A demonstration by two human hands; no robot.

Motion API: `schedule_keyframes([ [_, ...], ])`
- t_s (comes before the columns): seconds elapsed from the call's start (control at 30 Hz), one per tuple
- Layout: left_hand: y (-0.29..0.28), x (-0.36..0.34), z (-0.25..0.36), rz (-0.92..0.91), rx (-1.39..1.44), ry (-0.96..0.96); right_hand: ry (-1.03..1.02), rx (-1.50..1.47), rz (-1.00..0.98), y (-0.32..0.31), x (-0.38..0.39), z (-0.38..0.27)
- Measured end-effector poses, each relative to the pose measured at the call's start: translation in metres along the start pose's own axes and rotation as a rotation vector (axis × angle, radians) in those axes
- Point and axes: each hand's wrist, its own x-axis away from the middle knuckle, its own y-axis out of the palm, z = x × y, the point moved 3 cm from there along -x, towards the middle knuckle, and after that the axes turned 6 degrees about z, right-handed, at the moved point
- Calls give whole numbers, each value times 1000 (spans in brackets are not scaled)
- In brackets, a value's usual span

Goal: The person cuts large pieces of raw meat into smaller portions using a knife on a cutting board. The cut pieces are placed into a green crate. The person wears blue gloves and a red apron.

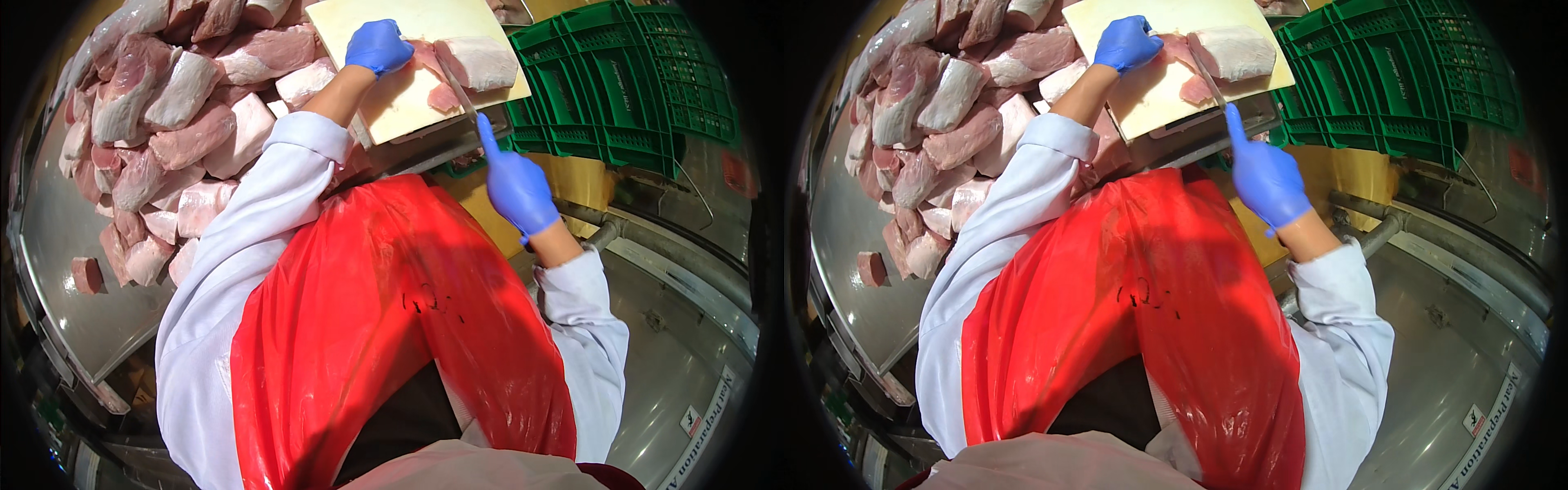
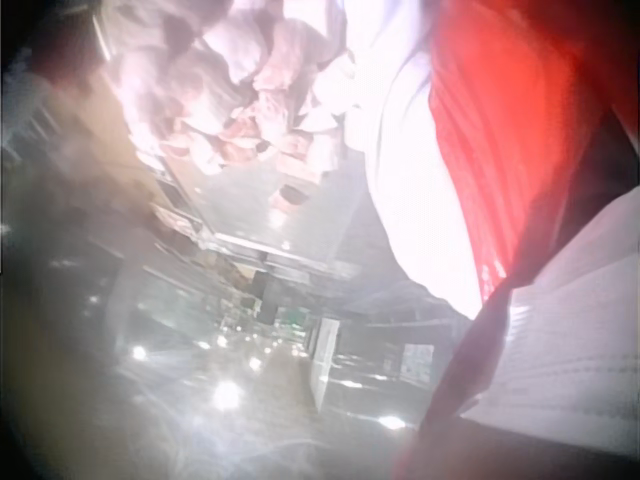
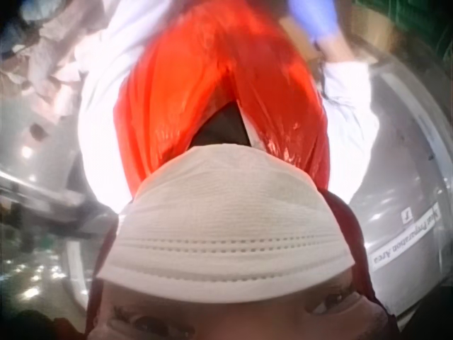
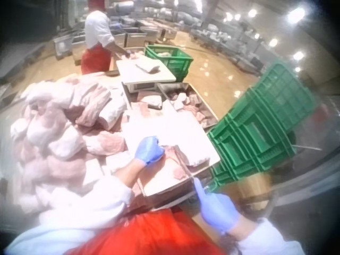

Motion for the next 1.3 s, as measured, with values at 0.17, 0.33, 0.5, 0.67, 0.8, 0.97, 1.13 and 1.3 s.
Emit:
schedule_keyframes([
  [0.17, -6, 27, -10, 498, 160, 339, -116, -336, 439, 10, 5, 42],
  [0.33, 26, 96, 60, 232, 138, 649, -280, -316, 815, 41, -68, 43],
  [0.5, 38, 100, 58, 224, 91, 585, -318, -192, 642, 67, -86, 51],
  [0.67, 37, 105, 64, 325, 19, 480, -305, -134, 434, 92, -36, 73],
  [0.8, 25, 93, 36, 424, -115, 356, -247, -153, 220, 76, 12, 76],
  [0.97, 0, 63, 26, 403, -121, 371, -282, -350, 211, 59, 42, 91],
  [1.13, 13, 56, 29, 173, -112, 514, -264, -672, 472, 28, -27, 43],
  [1.3, 20, 52, 26, 84, -138, 533, -3, -450, 437, 2, -137, -20],
])
